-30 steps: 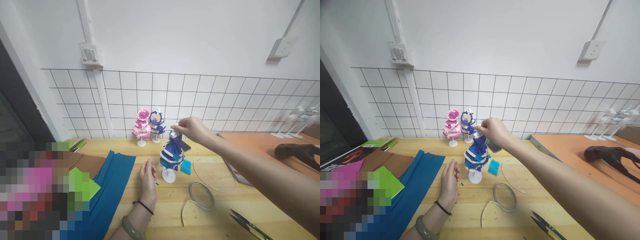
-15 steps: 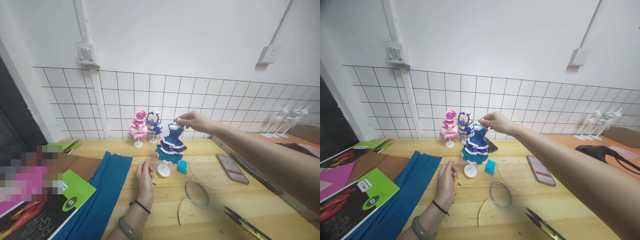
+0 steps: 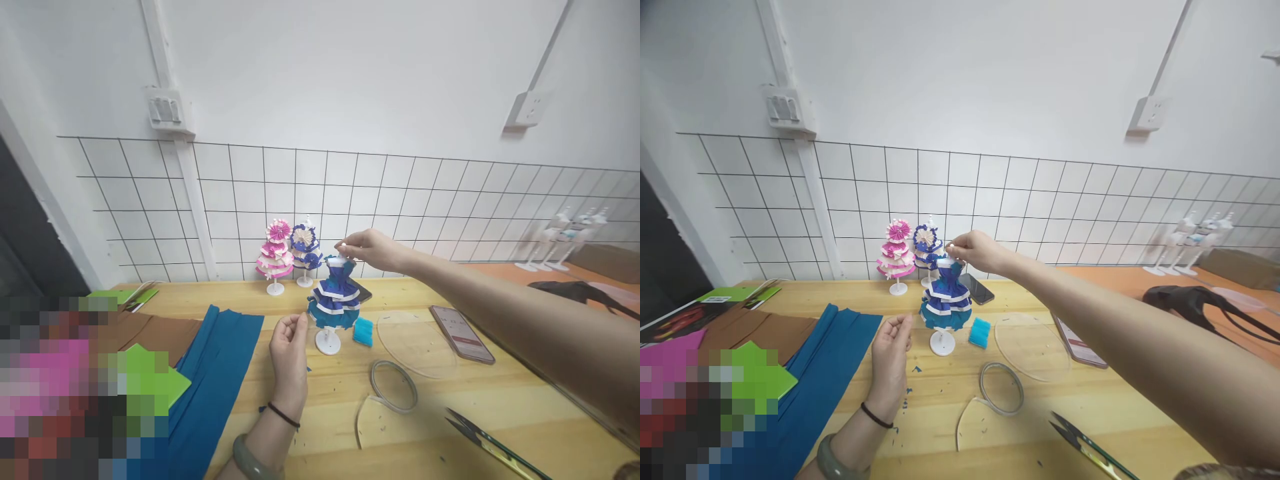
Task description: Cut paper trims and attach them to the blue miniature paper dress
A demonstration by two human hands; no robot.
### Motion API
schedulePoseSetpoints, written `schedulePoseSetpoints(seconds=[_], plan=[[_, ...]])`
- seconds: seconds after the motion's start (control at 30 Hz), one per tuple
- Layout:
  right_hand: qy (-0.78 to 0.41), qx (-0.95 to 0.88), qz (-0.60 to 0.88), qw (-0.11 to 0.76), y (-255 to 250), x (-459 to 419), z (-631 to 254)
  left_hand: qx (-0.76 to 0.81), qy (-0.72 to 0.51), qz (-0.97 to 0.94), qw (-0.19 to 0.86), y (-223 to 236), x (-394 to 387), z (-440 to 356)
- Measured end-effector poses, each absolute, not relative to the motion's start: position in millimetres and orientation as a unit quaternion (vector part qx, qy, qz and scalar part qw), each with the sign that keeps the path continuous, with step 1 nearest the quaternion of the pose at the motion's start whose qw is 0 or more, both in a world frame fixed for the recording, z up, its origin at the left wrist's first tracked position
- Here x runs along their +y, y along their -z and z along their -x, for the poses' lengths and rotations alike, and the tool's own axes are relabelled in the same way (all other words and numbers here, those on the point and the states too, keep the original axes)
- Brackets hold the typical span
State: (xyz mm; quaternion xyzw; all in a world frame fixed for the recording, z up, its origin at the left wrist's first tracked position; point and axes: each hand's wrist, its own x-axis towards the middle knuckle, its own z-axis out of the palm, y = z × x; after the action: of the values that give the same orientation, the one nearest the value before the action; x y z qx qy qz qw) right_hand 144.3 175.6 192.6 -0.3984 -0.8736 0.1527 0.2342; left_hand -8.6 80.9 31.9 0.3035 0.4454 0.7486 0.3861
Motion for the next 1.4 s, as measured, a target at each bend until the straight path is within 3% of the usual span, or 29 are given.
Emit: schedulePoseSetpoints(seconds=[0.4,0.73,1.4], plan=[[-0.096,-0.897,0.359,0.241,-191,163,-140,0.46,-0.755,-0.284,0.37,-31,86,13],[0.083,-0.933,0.268,0.225,-190,156,-138,0.409,-0.802,-0.219,0.376,-31,93,36],[0.083,-0.934,0.241,0.251,-189,168,-134,0.406,-0.813,-0.168,0.382,-30,101,52]])
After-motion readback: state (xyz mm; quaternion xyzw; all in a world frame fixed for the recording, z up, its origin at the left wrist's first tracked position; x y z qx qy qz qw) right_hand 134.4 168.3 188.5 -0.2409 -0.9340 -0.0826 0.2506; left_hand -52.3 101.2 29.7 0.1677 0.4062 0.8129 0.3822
